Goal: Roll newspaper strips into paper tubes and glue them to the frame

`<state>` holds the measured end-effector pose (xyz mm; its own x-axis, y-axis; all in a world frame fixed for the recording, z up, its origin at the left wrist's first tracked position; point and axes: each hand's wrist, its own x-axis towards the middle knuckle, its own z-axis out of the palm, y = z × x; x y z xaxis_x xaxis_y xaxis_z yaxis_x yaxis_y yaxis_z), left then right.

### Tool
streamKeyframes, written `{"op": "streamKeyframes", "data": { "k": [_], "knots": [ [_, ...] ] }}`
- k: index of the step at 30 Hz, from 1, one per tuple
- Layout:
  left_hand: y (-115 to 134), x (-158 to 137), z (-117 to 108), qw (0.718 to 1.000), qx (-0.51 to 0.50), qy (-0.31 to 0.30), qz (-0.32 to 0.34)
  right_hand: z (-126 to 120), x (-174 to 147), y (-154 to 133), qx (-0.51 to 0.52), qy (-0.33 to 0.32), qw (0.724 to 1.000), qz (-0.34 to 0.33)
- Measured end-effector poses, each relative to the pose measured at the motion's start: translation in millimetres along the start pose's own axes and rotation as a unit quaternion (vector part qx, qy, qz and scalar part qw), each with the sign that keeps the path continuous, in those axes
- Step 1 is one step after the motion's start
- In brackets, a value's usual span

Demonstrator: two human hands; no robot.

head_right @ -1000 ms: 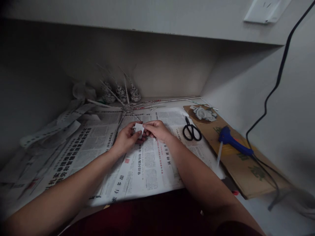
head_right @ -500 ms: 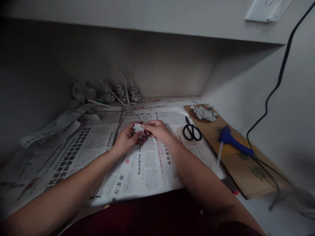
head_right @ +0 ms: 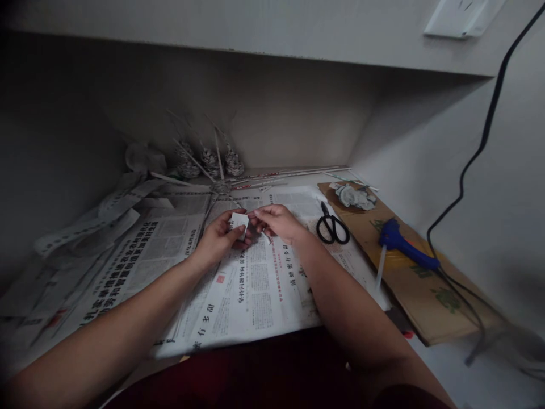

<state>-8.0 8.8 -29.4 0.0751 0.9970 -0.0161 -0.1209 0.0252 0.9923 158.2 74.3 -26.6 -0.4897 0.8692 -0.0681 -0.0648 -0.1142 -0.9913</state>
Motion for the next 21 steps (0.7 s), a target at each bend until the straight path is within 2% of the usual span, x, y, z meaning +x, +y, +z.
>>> {"op": "streamKeyframes", "data": {
  "k": [4,10,14,21],
  "knots": [
    [-3,1,-1,1.000,0.016,-0.008,0.020,2,-2,2,-0.047,-0.054,0.997,0.000],
    [-6,0,-2,0.999,0.041,-0.016,0.030,9,-4,2,-0.070,-0.029,0.997,0.000],
    [-8,-1,-2,0.997,0.061,-0.014,0.039,9,-4,1,-0.044,-0.044,0.998,0.017],
    [-6,-3,0,0.993,0.104,-0.005,0.061,14,0,5,0.008,0.005,1.000,0.012]
  ]
}}
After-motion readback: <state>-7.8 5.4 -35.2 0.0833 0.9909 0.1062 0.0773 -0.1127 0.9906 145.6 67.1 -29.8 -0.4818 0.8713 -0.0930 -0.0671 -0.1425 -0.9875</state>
